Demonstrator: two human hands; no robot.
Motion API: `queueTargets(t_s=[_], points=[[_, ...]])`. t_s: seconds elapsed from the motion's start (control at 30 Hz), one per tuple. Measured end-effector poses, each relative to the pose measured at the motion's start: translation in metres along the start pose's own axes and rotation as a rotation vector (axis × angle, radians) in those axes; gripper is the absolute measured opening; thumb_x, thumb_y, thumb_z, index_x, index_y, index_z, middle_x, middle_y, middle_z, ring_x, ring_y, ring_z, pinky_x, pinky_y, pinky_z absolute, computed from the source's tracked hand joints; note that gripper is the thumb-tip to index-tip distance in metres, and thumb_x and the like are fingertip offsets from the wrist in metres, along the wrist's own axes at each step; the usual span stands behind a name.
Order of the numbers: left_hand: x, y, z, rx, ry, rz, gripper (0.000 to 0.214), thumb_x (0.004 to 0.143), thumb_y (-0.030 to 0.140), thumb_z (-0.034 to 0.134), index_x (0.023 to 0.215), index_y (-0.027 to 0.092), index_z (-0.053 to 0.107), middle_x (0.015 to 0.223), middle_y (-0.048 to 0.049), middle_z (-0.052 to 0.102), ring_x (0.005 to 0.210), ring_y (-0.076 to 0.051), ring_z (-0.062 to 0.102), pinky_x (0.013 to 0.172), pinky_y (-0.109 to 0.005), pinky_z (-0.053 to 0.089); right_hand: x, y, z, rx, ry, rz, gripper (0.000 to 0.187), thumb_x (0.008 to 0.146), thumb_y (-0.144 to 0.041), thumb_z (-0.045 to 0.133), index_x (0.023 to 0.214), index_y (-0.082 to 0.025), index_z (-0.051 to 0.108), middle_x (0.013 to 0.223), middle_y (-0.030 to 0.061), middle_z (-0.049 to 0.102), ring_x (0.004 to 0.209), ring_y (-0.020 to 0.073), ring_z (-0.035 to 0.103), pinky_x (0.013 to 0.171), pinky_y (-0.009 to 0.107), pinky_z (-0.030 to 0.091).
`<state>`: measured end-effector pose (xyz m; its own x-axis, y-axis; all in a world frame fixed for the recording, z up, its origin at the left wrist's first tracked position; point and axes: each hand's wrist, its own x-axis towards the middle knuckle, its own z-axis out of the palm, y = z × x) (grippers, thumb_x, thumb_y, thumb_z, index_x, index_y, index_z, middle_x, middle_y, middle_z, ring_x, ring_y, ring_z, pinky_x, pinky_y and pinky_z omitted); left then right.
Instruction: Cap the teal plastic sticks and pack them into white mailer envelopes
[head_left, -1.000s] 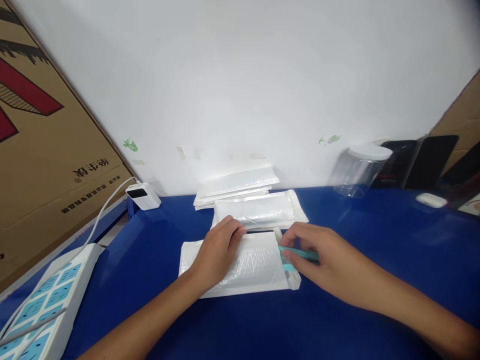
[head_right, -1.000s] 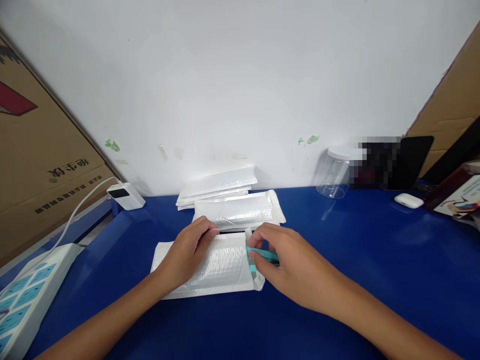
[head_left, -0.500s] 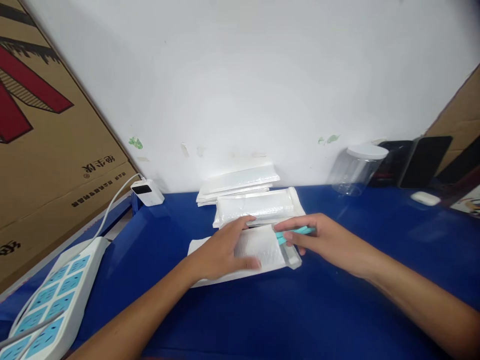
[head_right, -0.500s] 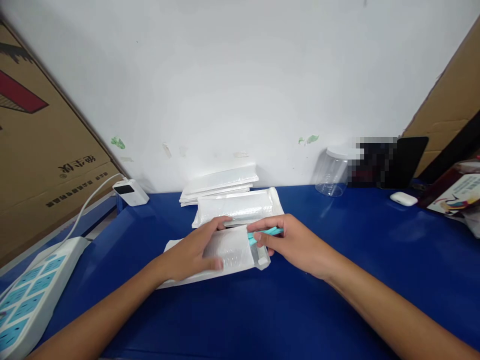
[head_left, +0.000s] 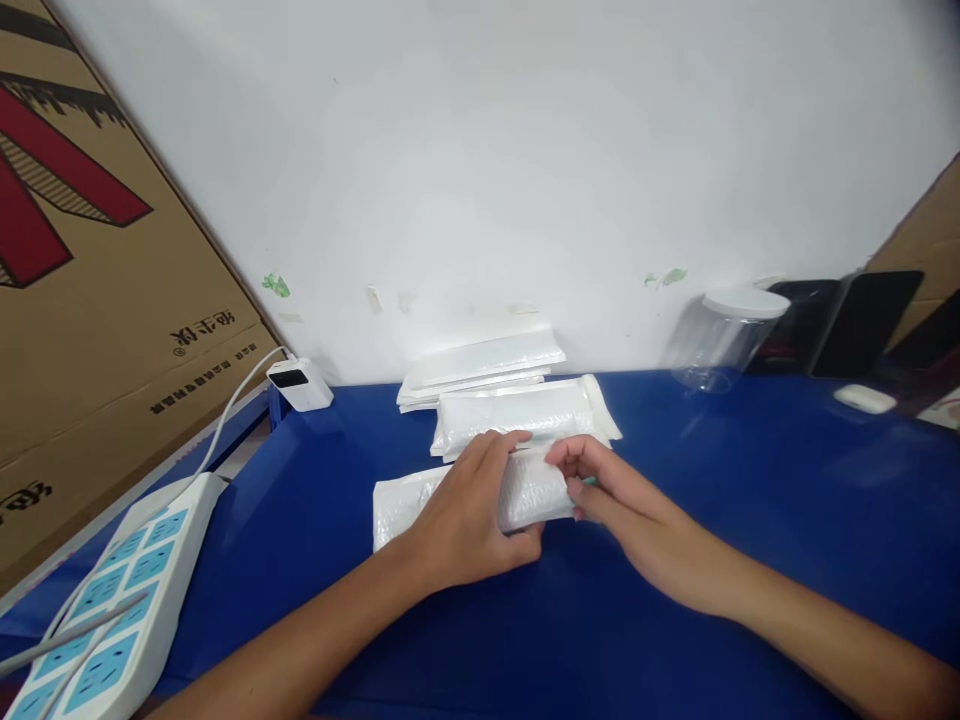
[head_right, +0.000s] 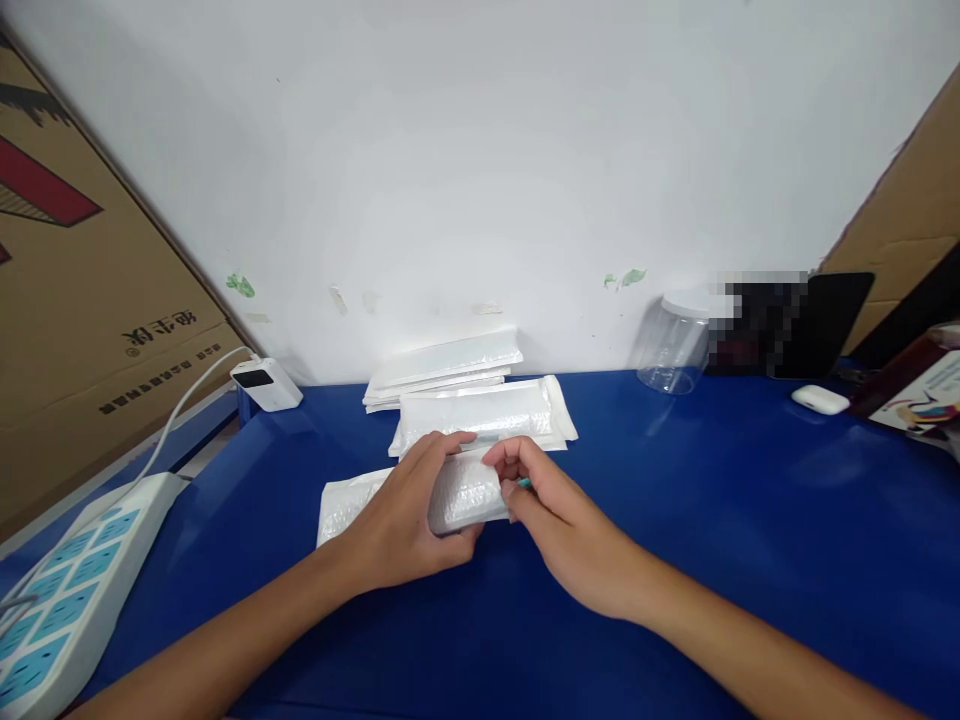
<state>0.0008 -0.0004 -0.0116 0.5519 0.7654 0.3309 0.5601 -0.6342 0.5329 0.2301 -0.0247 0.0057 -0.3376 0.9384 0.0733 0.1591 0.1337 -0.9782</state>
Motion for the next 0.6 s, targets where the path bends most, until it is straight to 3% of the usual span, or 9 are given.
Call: queueTargets(t_s=[0.2,0.4,0.5,0.6], points=[[0.005,-0.001,-0.002,-0.01,0.236,-0.082,0.076,0.08,0.022,0.077,0.148,0.026,0.042,0.137,-0.0105,0.058,0.125,-0.031,0.058,0.108,-0.048,0.05,0.004,0.009,0.005,-0.003,0.169,-0.151,0.027,0.101,-0.042,0.068,0.125,-0.029,0.066,0.135,0.0075,0.071,0.123,0.0265,0.069,0.109,0.045,0.054],[0.01,0.013,-0.008,-0.128,0.511,-0.169,0.061,0.083,0.027,0.081,0.136,0.027,0.051,0.132,-0.0094,0.062,0.122,-0.03,0.062,0.106,-0.046,0.051,-0.004,-0.007,0.0,-0.245,0.322,-0.345,0.038,0.104,-0.035,0.064,0.143,-0.035,0.065,0.147,0.0044,0.068,0.138,0.0304,0.063,0.119,0.053,0.05],[0.015,0.027,-0.011,-0.254,0.638,-0.167,0.061,0.085,0.031,0.083,0.136,0.027,0.05,0.138,-0.0107,0.06,0.127,-0.03,0.06,0.11,-0.047,0.05,-0.01,-0.015,0.006,-0.382,0.312,-0.484,0.048,0.106,-0.029,0.059,0.153,-0.037,0.056,0.159,0.004,0.058,0.15,0.0315,0.051,0.125,0.056,0.043],[0.023,0.045,-0.015,-0.34,0.7,-0.165,0.06,0.089,0.035,0.081,0.136,0.027,0.046,0.138,-0.0117,0.059,0.126,-0.03,0.061,0.11,-0.048,0.052,-0.011,-0.017,0.014,-0.384,0.48,-0.61,0.056,0.102,-0.027,0.065,0.156,-0.036,0.05,0.17,0.0067,0.042,0.157,0.0336,0.041,0.125,0.059,0.043]])
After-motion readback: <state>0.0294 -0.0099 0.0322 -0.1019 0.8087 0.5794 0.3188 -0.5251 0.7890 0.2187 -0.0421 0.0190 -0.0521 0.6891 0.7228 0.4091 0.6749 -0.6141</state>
